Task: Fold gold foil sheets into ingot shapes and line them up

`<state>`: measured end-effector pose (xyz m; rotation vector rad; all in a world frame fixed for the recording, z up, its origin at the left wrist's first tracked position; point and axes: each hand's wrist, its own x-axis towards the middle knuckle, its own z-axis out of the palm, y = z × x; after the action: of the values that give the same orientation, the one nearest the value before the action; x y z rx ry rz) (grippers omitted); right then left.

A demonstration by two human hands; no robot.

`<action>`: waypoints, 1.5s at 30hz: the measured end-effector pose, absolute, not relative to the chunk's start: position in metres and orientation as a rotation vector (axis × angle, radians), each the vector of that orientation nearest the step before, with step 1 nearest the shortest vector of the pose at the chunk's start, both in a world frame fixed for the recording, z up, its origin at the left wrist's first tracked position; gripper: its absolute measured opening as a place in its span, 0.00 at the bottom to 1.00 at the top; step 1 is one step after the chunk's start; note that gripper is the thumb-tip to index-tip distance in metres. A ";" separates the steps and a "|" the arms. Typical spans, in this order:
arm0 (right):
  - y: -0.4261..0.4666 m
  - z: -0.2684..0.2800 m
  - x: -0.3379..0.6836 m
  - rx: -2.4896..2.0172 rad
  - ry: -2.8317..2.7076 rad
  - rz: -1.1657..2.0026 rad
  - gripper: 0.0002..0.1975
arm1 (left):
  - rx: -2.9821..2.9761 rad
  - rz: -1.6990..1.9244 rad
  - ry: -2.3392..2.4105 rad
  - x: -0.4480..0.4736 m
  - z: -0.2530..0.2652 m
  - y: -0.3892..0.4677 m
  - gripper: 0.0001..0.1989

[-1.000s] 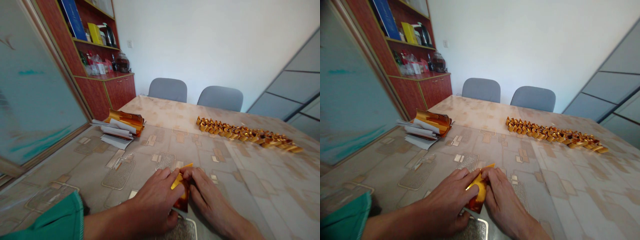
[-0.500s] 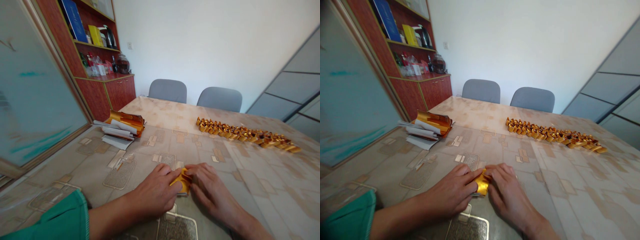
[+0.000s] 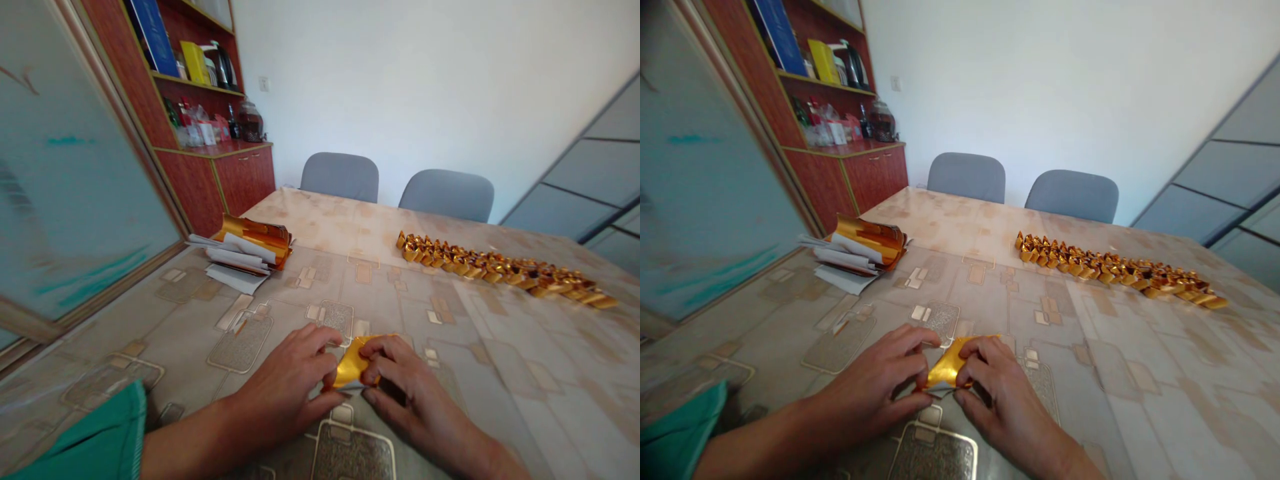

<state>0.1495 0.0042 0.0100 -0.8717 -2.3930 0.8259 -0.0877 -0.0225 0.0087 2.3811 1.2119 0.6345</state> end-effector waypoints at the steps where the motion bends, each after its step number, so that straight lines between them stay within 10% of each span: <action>1: 0.004 0.010 0.149 -0.877 -2.381 0.834 0.06 | 2.354 0.658 1.240 -0.089 0.006 -0.024 0.04; 45: 0.009 -0.005 0.141 -0.999 -2.335 0.872 0.09 | 2.895 0.532 0.990 -0.086 -0.007 -0.037 0.13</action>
<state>0.1414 0.0088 -0.0048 -0.9986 -2.3350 0.8719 -0.0863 -0.0375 -0.0067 2.8955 0.9897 0.5321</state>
